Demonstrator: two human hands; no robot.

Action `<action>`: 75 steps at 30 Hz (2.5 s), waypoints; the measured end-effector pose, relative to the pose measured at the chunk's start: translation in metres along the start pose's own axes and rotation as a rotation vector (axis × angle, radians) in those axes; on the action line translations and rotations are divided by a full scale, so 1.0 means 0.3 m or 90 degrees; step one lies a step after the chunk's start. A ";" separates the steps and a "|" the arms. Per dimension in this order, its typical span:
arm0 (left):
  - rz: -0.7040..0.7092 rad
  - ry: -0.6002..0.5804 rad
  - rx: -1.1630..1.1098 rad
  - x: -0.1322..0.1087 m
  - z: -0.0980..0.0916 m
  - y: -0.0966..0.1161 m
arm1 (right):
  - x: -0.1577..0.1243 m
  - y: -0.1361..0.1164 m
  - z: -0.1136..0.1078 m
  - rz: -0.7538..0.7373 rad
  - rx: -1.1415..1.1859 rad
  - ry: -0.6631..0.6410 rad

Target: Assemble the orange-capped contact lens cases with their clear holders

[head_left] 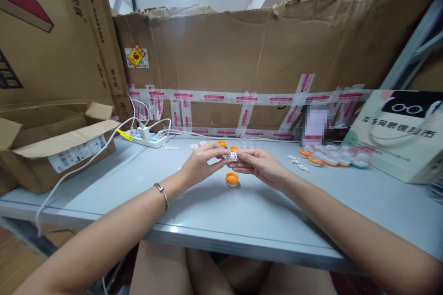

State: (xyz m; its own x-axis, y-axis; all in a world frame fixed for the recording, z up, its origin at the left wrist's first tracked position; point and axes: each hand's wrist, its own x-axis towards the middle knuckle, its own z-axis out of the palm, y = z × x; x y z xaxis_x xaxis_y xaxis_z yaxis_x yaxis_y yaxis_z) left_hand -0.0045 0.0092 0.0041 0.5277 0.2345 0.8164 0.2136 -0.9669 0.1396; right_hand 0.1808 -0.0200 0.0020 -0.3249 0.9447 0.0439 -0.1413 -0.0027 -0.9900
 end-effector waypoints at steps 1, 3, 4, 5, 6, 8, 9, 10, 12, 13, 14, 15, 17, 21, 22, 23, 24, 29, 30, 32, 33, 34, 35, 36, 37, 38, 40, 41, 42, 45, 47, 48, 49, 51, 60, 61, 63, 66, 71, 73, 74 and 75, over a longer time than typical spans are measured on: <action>-0.001 0.003 0.007 0.000 0.000 0.000 | -0.002 -0.002 0.000 -0.001 -0.002 -0.004; 0.004 0.008 0.017 -0.003 0.003 -0.001 | -0.006 -0.005 0.001 -0.006 -0.018 -0.014; 0.008 0.009 0.021 -0.004 0.005 -0.001 | -0.008 -0.005 0.001 -0.012 -0.033 -0.020; 0.014 0.011 0.025 -0.006 0.007 -0.002 | -0.009 -0.005 0.003 -0.019 -0.053 -0.024; 0.020 0.012 0.029 -0.008 0.009 -0.003 | -0.010 -0.003 0.004 -0.028 -0.072 -0.025; 0.030 0.019 0.035 -0.012 0.013 -0.005 | -0.010 0.002 0.008 -0.047 -0.094 -0.017; 0.034 0.025 0.036 -0.013 0.015 -0.005 | -0.009 0.005 0.010 -0.058 -0.096 -0.008; 0.038 0.032 0.035 -0.013 0.016 -0.005 | -0.008 0.008 0.012 -0.068 -0.094 0.001; 0.040 0.047 0.031 -0.013 0.018 -0.004 | -0.007 0.010 0.016 -0.083 -0.089 0.016; 0.038 0.053 0.029 -0.012 0.019 -0.003 | -0.007 0.009 0.019 -0.087 -0.089 0.020; 0.034 0.056 0.028 -0.012 0.019 -0.002 | -0.008 0.007 0.021 -0.091 -0.091 0.025; 0.029 0.056 0.028 -0.012 0.019 -0.001 | -0.009 0.005 0.023 -0.096 -0.094 0.027; 0.021 0.055 0.029 -0.014 0.020 0.000 | -0.014 0.000 0.029 -0.109 -0.109 0.026; 0.015 0.061 0.036 -0.020 0.027 -0.001 | -0.024 -0.001 0.041 -0.146 -0.153 0.016; 0.014 0.064 0.040 -0.022 0.029 -0.002 | -0.025 0.001 0.043 -0.155 -0.161 0.015; 0.015 0.066 0.045 -0.024 0.032 -0.002 | -0.025 0.004 0.044 -0.163 -0.167 0.014; 0.015 0.065 0.050 -0.026 0.035 -0.003 | -0.024 0.008 0.045 -0.168 -0.172 0.013; 0.009 0.046 0.057 -0.033 0.044 -0.003 | -0.018 0.025 0.042 -0.184 -0.174 0.016; 0.005 0.043 0.058 -0.034 0.045 -0.003 | -0.016 0.026 0.041 -0.184 -0.172 0.015; -0.001 0.036 0.061 -0.034 0.045 -0.004 | -0.013 0.025 0.038 -0.175 -0.170 0.003; -0.002 0.031 0.064 -0.034 0.045 -0.004 | -0.012 0.023 0.036 -0.167 -0.169 -0.005; -0.002 0.027 0.067 -0.033 0.044 -0.004 | -0.011 0.021 0.035 -0.160 -0.168 -0.011; -0.001 0.025 0.071 -0.032 0.044 -0.004 | -0.010 0.018 0.033 -0.154 -0.169 -0.013; 0.000 0.024 0.075 -0.031 0.043 -0.004 | -0.010 0.016 0.032 -0.151 -0.171 -0.009; 0.001 0.027 0.079 -0.030 0.041 -0.003 | -0.009 0.015 0.031 -0.152 -0.175 -0.001; 0.001 0.032 0.082 -0.028 0.040 -0.001 | -0.009 0.014 0.031 -0.156 -0.179 0.012; 0.006 0.045 0.083 -0.025 0.038 0.001 | -0.008 0.014 0.033 -0.169 -0.179 0.036; 0.010 0.052 0.081 -0.024 0.037 0.003 | -0.007 0.015 0.034 -0.176 -0.176 0.045; 0.015 0.059 0.077 -0.023 0.036 0.004 | -0.007 0.015 0.036 -0.185 -0.169 0.050; 0.018 0.066 0.064 -0.021 0.034 0.005 | -0.005 0.015 0.038 -0.222 -0.156 0.038; 0.017 0.063 0.059 -0.020 0.033 0.005 | -0.004 0.013 0.036 -0.249 -0.162 0.015; 0.020 0.061 0.058 -0.020 0.033 0.006 | -0.004 0.012 0.034 -0.259 -0.166 0.005; 0.025 0.058 0.057 -0.020 0.033 0.006 | -0.003 0.011 0.032 -0.267 -0.171 -0.003; 0.030 0.055 0.052 -0.020 0.033 0.007 | -0.001 0.008 0.027 -0.275 -0.177 -0.007; 0.008 0.032 -0.001 -0.031 0.041 0.007 | -0.001 0.008 0.021 -0.307 -0.302 0.049; -0.010 0.026 -0.008 -0.030 0.038 0.006 | -0.002 0.005 0.019 -0.292 -0.304 0.052; -0.071 -0.006 -0.021 -0.027 0.031 0.003 | -0.004 -0.005 0.008 -0.247 -0.300 0.059; -0.198 -0.129 -0.051 -0.029 0.024 -0.006 | 0.001 -0.012 -0.019 -0.177 -0.344 0.072; -0.302 -0.327 -0.085 -0.049 0.043 -0.021 | 0.019 0.011 -0.041 -0.106 -0.465 0.022; -0.305 -0.347 -0.094 -0.054 0.054 -0.023 | 0.021 0.018 -0.036 -0.116 -0.517 -0.008; -0.302 -0.347 -0.097 -0.055 0.058 -0.023 | 0.020 0.020 -0.033 -0.126 -0.542 -0.013; -0.297 -0.344 -0.096 -0.055 0.061 -0.023 | 0.019 0.021 -0.029 -0.138 -0.564 -0.012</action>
State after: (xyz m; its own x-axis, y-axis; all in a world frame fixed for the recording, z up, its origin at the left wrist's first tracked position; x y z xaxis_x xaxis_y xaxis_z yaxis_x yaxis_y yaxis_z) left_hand 0.0004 0.0138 -0.0205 0.7502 0.6047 0.2673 0.4206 -0.7484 0.5128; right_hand 0.1863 -0.0117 -0.0051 -0.3907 0.8897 0.2361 0.5658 0.4344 -0.7008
